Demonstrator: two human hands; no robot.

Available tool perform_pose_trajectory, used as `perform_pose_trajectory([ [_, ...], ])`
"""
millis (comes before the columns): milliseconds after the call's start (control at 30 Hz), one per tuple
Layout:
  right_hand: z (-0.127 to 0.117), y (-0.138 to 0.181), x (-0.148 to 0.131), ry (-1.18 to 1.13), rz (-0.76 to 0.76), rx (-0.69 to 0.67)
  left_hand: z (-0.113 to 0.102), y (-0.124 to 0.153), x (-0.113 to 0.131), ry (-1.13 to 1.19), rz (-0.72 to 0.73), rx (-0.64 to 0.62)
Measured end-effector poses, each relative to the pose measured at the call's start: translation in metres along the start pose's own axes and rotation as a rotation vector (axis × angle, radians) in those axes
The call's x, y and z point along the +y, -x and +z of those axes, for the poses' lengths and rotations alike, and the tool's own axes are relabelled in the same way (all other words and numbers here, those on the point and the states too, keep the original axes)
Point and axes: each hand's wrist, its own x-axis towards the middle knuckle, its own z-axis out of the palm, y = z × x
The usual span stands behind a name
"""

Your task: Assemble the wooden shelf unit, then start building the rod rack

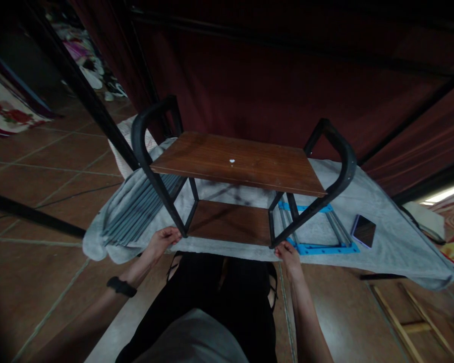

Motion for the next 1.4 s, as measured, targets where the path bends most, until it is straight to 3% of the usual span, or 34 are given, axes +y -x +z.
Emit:
perform_pose_trajectory([
  [367, -0.002, 0.009, 0.004, -0.055, 0.008, 0.02, -0.004, 0.0, 0.0, 0.048, -0.073, -0.005],
  [900, 0.004, 0.003, -0.006, -0.037, 0.05, 0.016, -0.002, 0.001, -0.002, 0.02, -0.053, 0.02],
  [1100, 0.003, 0.014, -0.002, -0.065, -0.005, 0.03, -0.002, 0.0, 0.003, 0.002, -0.119, 0.026],
  [1400, 0.006, 0.01, -0.008, -0.013, -0.001, 0.015, 0.001, 0.004, 0.006, -0.003, -0.073, 0.016],
])
